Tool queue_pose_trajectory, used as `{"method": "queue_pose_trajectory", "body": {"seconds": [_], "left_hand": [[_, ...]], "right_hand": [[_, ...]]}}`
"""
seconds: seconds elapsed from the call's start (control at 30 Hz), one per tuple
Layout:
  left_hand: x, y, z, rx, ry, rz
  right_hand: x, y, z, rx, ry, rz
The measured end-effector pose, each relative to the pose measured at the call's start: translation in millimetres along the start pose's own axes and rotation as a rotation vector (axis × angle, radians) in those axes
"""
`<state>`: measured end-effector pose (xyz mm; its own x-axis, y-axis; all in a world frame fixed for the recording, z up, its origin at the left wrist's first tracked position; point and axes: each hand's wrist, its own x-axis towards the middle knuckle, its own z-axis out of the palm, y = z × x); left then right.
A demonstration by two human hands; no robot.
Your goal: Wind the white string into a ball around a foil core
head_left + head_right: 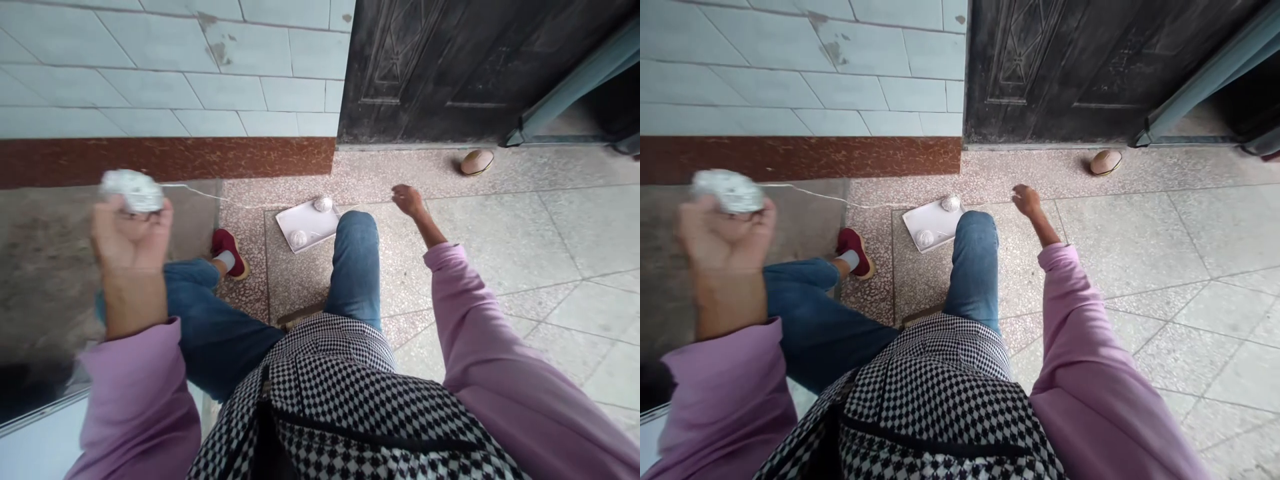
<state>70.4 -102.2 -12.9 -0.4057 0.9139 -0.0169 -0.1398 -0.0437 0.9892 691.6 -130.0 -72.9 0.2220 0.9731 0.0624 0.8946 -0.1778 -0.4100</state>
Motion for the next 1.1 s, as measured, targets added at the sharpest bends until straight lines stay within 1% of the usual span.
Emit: {"method": "queue_pose_trajectory", "body": {"seconds": [0.07,0.1,0.13,0.2,0.27,0.33,0.4,0.47,0.53,0.67,0.77,0.83,0.9,1.03,1.1], "left_hand": [[-23.3,-14.4,11.7,-0.060,-0.078,-0.065],[-36.1,-20.7,18.7,-0.097,-0.106,-0.081],[-49.1,-26.1,25.9,-0.120,-0.121,-0.078],[-74.3,-34.6,38.5,-0.112,-0.181,-0.079],[-96.3,-40.7,47.4,-0.081,-0.250,-0.117],[-113.0,-45.8,52.9,-0.082,-0.286,-0.134],[-123.8,-50.9,56.8,-0.090,-0.334,-0.129],[-128.8,-56.1,61.2,-0.083,-0.406,-0.122],[-129.5,-60.9,67.3,-0.077,-0.463,-0.116],[-123.1,-68.4,82.1,-0.096,-0.512,-0.133],[-116.9,-74.1,89.8,-0.144,-0.580,-0.180],[-114.1,-80.3,92.8,-0.171,-0.609,-0.227],[-112.2,-89.6,95.7,-0.182,-0.600,-0.268],[-107.3,-113.9,104.1,-0.197,-0.528,-0.308],[-103.8,-124.4,110.2,-0.199,-0.499,-0.337]], "right_hand": [[5.1,-46.0,17.8,0.126,-0.074,-0.076],[3.0,-72.7,28.5,0.217,-0.122,-0.151],[-2.4,-100.5,39.4,0.399,-0.185,-0.264],[-22.4,-155.2,58.8,0.550,-0.275,-0.443],[-49.0,-201.7,71.7,0.743,-0.366,-0.641],[-74.5,-234.4,77.4,0.813,-0.417,-0.755],[-92.3,-252.2,77.9,0.799,-0.423,-0.768],[-100.2,-257.6,75.3,0.757,-0.420,-0.713],[-99.4,-254.7,70.6,0.731,-0.434,-0.642],[-83.9,-238.5,60.7,0.791,-0.502,-0.546],[-68.6,-226.9,63.7,0.884,-0.552,-0.475],[-59.5,-220.7,74.5,0.921,-0.564,-0.430],[-52.4,-214.7,90.9,0.940,-0.567,-0.397],[-43.5,-199.3,126.8,1.029,-0.619,-0.354],[-39.6,-189.6,140.1,1.092,-0.659,-0.329]]}}
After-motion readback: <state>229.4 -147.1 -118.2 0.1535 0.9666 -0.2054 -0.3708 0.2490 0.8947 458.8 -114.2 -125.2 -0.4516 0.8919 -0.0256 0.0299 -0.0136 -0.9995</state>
